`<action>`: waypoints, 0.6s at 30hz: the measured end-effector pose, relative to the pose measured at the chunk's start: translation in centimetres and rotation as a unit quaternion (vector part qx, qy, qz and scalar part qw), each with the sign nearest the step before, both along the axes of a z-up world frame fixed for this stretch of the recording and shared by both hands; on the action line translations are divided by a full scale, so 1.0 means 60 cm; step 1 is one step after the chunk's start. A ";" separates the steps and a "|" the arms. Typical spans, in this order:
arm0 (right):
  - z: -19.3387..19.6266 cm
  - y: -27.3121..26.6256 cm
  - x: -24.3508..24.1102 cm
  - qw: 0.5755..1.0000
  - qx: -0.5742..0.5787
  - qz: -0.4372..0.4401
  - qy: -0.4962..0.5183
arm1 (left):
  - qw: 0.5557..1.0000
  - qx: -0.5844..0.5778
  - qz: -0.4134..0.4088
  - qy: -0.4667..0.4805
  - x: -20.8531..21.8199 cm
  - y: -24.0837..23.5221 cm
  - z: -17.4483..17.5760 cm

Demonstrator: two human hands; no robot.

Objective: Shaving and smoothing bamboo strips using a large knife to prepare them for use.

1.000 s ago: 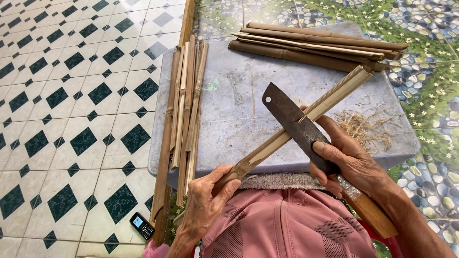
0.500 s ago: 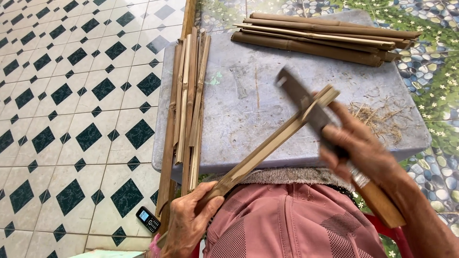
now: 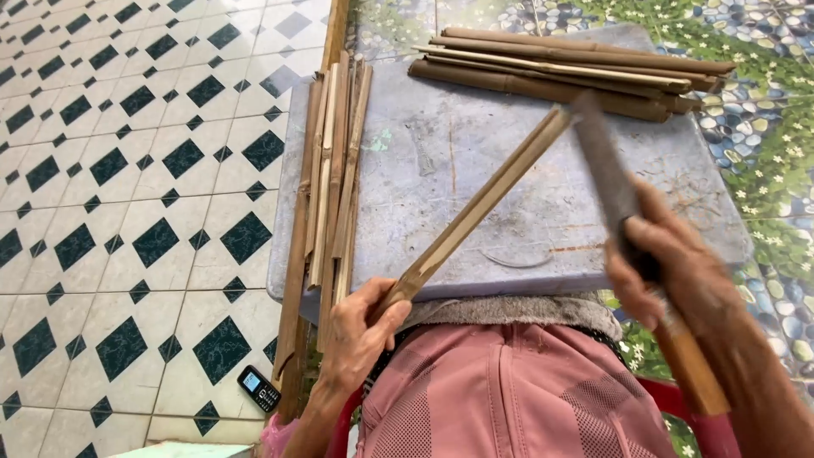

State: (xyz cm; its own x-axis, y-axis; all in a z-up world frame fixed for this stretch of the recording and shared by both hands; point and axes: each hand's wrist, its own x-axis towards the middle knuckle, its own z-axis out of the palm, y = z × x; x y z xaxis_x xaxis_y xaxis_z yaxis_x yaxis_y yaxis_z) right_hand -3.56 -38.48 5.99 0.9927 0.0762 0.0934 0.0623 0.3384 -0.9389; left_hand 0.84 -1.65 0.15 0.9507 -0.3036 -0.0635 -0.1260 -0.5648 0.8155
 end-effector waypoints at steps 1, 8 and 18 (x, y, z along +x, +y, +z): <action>0.006 0.021 -0.011 0.998 -0.015 0.006 0.069 | 0.998 -0.051 -0.019 0.013 0.001 -0.011 0.004; 0.000 0.117 -0.037 0.973 -0.009 0.165 0.159 | 0.992 -0.109 -0.055 -0.024 0.002 -0.075 0.028; -0.002 0.080 -0.011 0.987 -0.031 0.066 0.141 | 0.993 -0.097 -0.049 -0.046 -0.006 -0.057 0.042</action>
